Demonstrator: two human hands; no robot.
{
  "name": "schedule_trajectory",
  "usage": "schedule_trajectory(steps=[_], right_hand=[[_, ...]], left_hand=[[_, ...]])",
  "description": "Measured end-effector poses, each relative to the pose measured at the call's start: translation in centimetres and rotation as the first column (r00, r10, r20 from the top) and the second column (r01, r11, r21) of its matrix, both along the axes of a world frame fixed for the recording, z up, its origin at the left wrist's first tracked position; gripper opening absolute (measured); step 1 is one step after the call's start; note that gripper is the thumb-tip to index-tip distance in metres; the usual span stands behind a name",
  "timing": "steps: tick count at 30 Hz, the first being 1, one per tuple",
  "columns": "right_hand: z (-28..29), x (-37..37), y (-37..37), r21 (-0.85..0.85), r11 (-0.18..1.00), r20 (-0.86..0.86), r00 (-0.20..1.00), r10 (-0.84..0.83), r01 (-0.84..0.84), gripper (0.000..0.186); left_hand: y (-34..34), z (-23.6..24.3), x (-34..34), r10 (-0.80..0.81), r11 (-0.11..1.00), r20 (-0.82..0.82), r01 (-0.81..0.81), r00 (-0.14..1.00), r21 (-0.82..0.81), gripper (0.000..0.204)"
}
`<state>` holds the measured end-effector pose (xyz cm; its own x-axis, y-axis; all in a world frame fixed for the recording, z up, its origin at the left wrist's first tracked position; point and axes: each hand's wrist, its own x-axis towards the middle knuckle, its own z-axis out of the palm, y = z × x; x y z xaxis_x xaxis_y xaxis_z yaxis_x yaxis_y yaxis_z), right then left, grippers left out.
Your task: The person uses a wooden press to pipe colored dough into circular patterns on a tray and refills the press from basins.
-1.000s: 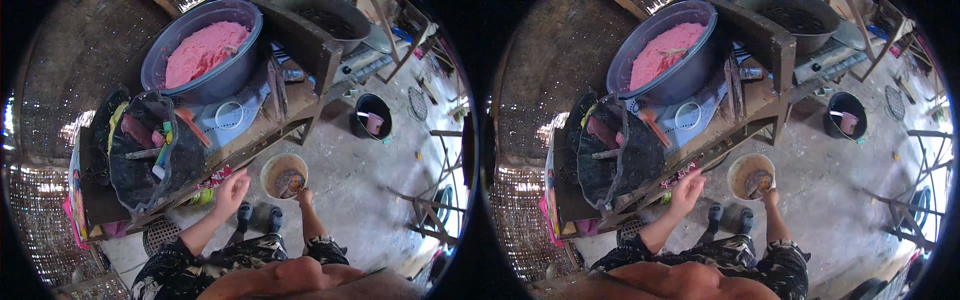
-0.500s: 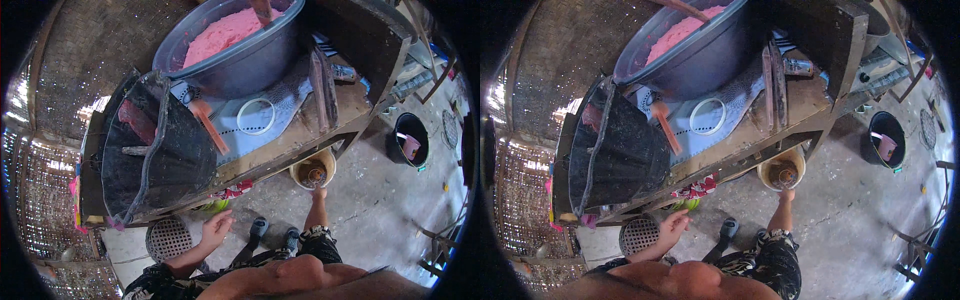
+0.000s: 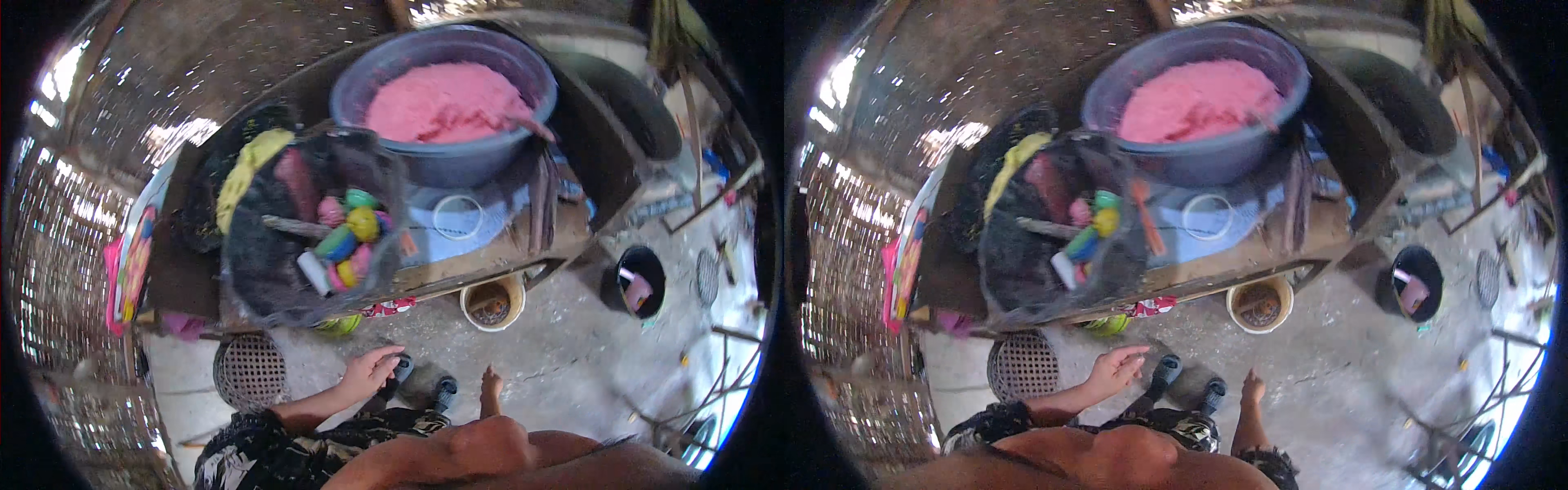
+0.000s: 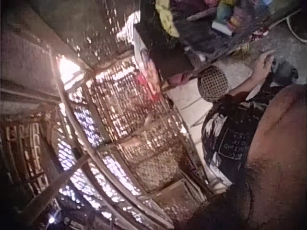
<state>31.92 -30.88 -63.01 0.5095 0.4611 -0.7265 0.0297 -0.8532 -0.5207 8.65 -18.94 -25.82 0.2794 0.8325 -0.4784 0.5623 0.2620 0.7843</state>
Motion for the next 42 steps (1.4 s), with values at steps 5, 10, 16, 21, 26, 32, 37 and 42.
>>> schedule_trajectory(steps=[5,10,16,21,26,32,37,42], right_hand=[[16.9,4.1,1.9,0.467,0.865,0.386,0.923,-0.011,-0.185,0.038],[44.3,2.9,15.2,0.821,0.425,0.384,0.920,0.083,-0.381,0.038],[57.2,-8.4,25.9,0.580,-0.079,0.700,0.446,0.557,-0.811,0.031],[52.3,-13.6,32.5,-0.201,-0.156,0.631,-0.249,0.734,-0.967,0.059],[51.7,-16.2,32.9,-0.311,-0.128,0.499,-0.276,0.822,-0.942,0.067],[55.2,-14.8,32.9,-0.212,-0.070,0.445,-0.160,0.881,-0.975,0.058],[58.1,-13.6,33.1,-0.080,-0.133,0.394,-0.155,0.906,-0.988,0.063],[60.5,-14.0,35.6,-0.253,-0.340,0.473,-0.423,0.773,-0.906,0.059]], left_hand=[[-0.7,6.5,-1.8,-0.149,0.916,0.085,0.105,0.985,0.386,0.044],[-3.5,10.8,-6.4,-0.010,0.896,0.083,-0.028,0.997,0.444,0.044],[-1.8,13.5,-13.5,0.083,0.784,0.148,-0.156,0.986,0.601,0.037],[-0.8,16.4,-19.0,0.147,0.680,0.201,-0.246,0.969,0.690,0.031],[-0.8,18.7,-24.8,0.252,0.608,0.247,-0.351,0.936,0.712,0.029],[0.7,19.7,-27.2,0.292,0.606,0.467,-0.539,0.835,0.585,0.029],[2.8,21.4,-25.6,0.266,0.552,0.467,-0.531,0.843,0.643,0.022],[3.6,21.7,-25.9,0.300,0.456,0.439,-0.532,0.847,0.714,0.022]])
